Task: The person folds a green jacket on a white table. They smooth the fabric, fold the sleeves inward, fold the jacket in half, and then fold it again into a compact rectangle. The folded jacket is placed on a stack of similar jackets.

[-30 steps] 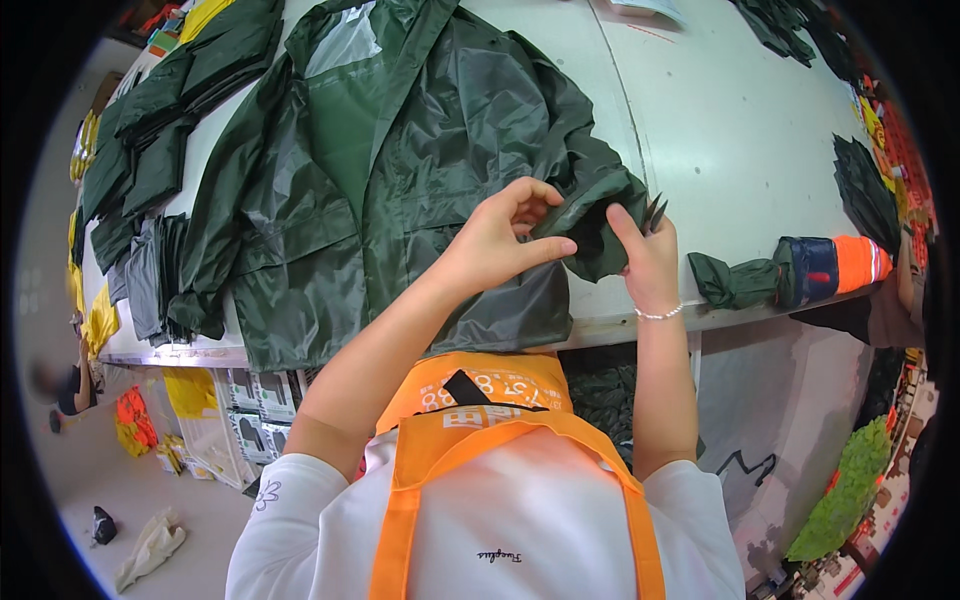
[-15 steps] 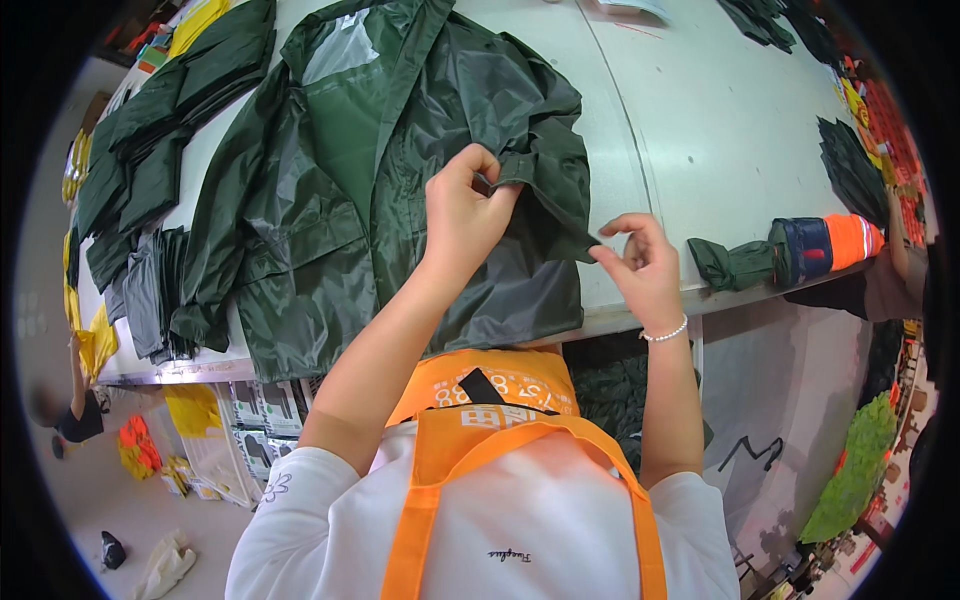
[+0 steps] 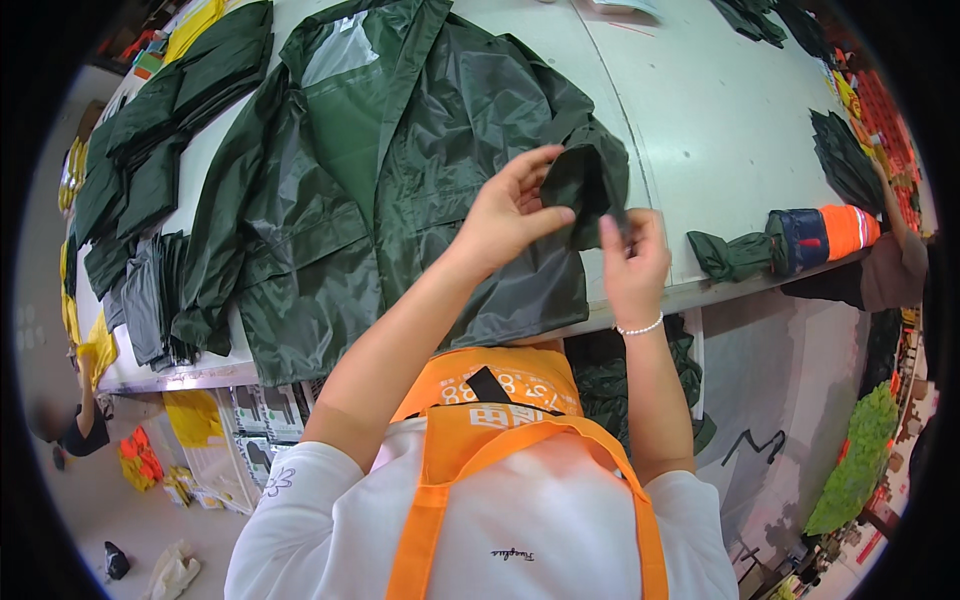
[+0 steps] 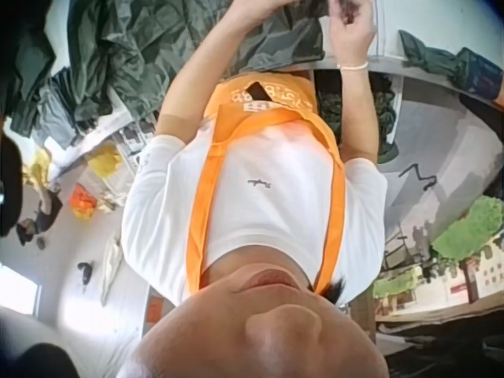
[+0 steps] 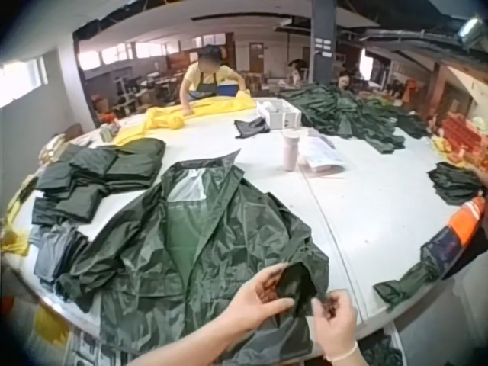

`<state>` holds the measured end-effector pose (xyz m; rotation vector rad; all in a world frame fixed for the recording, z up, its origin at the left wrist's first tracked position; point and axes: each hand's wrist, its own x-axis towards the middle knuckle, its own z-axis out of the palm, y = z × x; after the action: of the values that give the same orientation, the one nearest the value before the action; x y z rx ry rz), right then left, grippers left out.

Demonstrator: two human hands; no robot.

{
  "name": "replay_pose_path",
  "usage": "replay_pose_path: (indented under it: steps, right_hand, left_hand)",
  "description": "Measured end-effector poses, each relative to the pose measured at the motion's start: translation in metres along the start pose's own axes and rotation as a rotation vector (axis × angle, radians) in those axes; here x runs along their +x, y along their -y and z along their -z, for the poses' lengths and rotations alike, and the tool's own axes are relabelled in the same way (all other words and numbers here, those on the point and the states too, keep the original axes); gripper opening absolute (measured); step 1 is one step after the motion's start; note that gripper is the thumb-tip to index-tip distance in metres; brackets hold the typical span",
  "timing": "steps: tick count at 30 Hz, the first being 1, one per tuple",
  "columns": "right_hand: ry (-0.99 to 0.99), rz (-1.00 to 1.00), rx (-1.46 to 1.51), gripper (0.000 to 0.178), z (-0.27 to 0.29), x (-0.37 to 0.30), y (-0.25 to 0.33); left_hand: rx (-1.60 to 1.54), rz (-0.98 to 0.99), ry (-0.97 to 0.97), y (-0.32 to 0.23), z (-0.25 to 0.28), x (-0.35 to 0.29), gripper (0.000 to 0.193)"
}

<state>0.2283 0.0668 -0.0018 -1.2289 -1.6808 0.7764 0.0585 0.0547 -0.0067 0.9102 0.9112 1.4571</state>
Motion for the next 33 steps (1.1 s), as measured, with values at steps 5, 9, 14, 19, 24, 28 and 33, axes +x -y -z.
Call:
replay_pose_path:
  steps: [5, 9, 14, 19, 24, 28, 33]
  right_hand:
    - [-0.244, 0.045, -0.063, 0.018, 0.011, 0.017, -0.002]
    - [-0.188, 0.052, -0.036, 0.02, 0.018, 0.017, -0.016]
    - [-0.081, -0.065, 0.145, 0.02, 0.025, -0.008, -0.009]
    - [0.28, -0.157, -0.048, 0.019, 0.049, -0.015, 0.015]
    - [0.317, -0.183, 0.201, 0.019, 0.072, -0.008, 0.021]
    - [0.391, -0.119, 0.174, 0.023, 0.057, 0.004, 0.043]
    - [0.501, -0.092, 0.234, 0.021, 0.053, 0.022, 0.051]
  left_hand:
    - [0.583, 0.077, -0.325, 0.014, 0.025, 0.001, 0.025]
    - [0.952, -0.049, -0.44, -0.022, 0.021, -0.001, 0.026]
    - [1.025, -0.523, -0.284, -0.02, 0.01, -0.013, 0.035]
    - [0.976, -0.634, -0.263, -0.019, 0.006, -0.02, 0.023]
    - [1.099, -0.863, -0.18, -0.025, 0.001, -0.021, 0.027]
    - [1.122, -1.015, -0.112, -0.023, -0.002, -0.019, 0.029]
    - [1.183, -1.085, -0.086, -0.027, -0.009, -0.016, 0.029]
